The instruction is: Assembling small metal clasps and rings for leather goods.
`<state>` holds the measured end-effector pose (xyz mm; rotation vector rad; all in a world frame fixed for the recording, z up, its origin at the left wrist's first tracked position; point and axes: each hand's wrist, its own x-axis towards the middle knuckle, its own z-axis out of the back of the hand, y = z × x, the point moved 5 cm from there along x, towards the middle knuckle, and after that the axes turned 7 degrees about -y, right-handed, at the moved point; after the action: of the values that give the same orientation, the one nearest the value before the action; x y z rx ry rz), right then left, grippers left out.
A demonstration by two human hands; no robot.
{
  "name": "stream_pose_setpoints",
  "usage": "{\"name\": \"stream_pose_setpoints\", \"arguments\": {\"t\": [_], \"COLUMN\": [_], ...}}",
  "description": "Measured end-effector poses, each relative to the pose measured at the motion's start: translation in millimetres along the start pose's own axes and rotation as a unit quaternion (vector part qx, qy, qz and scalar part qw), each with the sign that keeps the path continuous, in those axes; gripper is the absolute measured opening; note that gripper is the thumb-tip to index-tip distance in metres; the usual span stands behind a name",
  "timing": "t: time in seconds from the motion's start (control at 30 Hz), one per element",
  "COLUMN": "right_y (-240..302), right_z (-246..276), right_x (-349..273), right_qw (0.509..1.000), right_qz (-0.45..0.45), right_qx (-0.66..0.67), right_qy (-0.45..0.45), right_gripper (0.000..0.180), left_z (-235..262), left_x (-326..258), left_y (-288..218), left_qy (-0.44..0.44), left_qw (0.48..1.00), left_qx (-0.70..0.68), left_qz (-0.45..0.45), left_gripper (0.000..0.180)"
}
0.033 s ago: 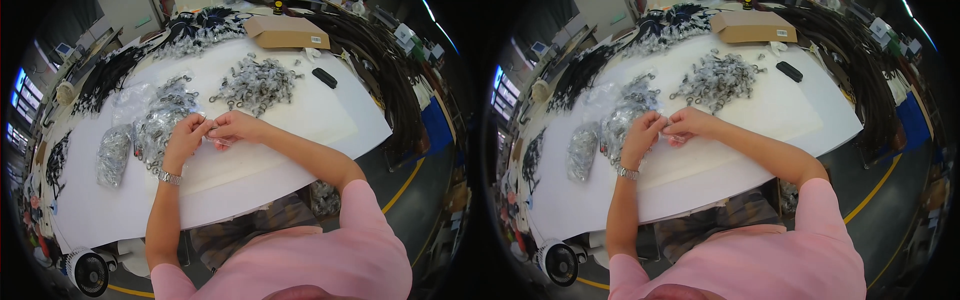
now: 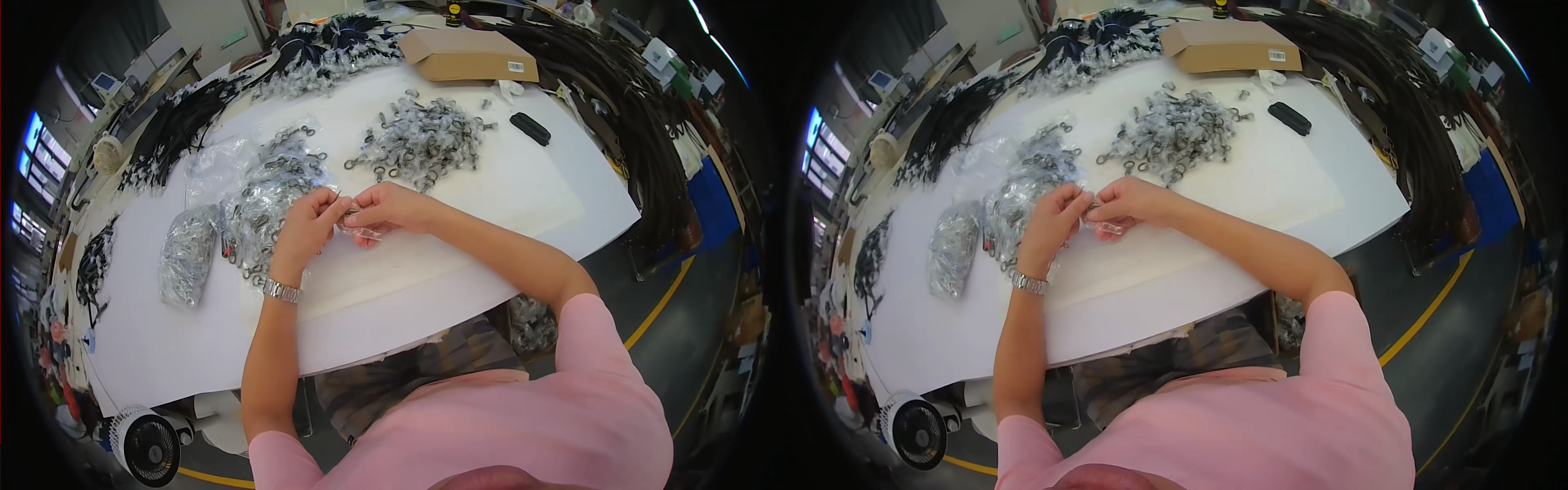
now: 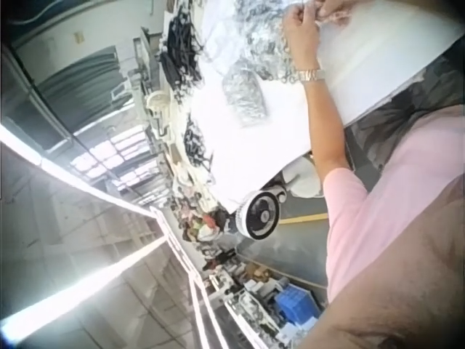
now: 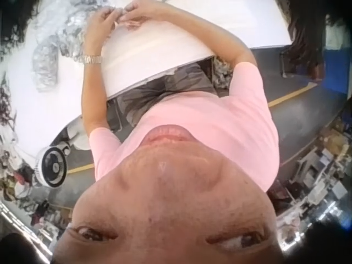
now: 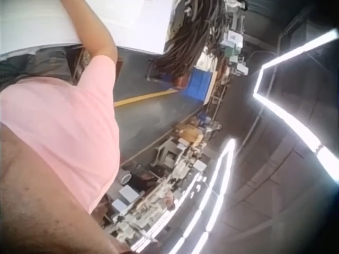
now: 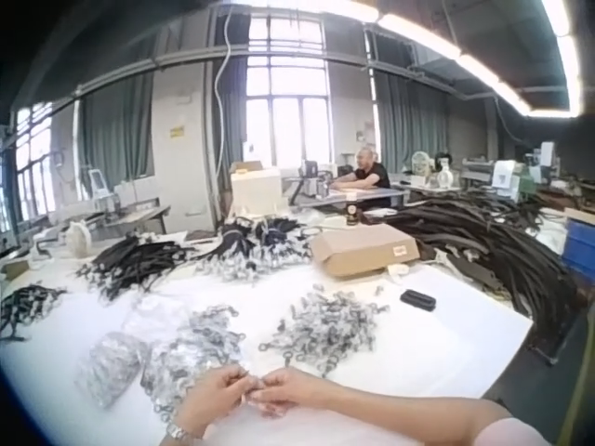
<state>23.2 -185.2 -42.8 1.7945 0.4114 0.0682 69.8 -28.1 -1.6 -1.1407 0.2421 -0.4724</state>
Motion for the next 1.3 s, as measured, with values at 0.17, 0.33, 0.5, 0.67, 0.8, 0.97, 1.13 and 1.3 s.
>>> {"name": "stream_pose_setpoints", "arguments": {"t": [0.17, 0.33, 0.5, 0.67, 0.8, 0.97, 1.13, 1.3], "right_y": [2.4, 3.8, 3.4, -3.2, -7.9, -2.5, -9.4, -2.7], "right_z": [7.1, 10.2, 2.9, 11.3, 9.6, 5.3, -0.1, 2.6], "right_x": [-6.2, -10.0, -5.6, -3.3, -1.7, -7.5, -7.7, -12.2], "right_qw": [0.999, 1.0, 1.0, 1.0, 1.0, 1.0, 0.999, 0.999], "right_qz": [-0.035, -0.007, 0.004, -0.014, -0.01, 0.009, 0.029, 0.012], "right_qx": [-0.037, -0.013, 0.01, 0.021, 0.011, 0.019, -0.016, -0.032], "right_qy": [-0.004, 0.024, 0.023, -0.011, -0.009, 0.002, 0.012, 0.017], "right_gripper": [0.018, 0.019, 0.021, 0.024, 0.025, 0.025, 0.025, 0.025], "left_z": [-3.0, -4.7, -2.7, -7.8, -5.9, -5.9, -10.7, -6.6], "left_x": [-1.5, -0.5, -1.6, -0.9, -1.8, -2.5, -1.5, -2.9], "left_y": [-11.9, -15.4, -11.1, -15.0, -11.9, -19.8, -17.7, -19.5], "left_qy": [0.036, 0.024, -0.036, -0.072, -0.085, -0.072, -0.054, -0.048], "left_qw": [0.999, 0.998, 0.989, 0.982, 0.976, 0.983, 0.992, 0.989], "left_qx": [0.032, 0.055, 0.091, 0.108, 0.107, 0.096, 0.054, 0.075], "left_qz": [-0.005, -0.024, -0.109, -0.136, -0.171, -0.137, -0.103, -0.118], "left_gripper": [0.041, 0.046, 0.044, 0.034, 0.027, 0.026, 0.028, 0.033]}}
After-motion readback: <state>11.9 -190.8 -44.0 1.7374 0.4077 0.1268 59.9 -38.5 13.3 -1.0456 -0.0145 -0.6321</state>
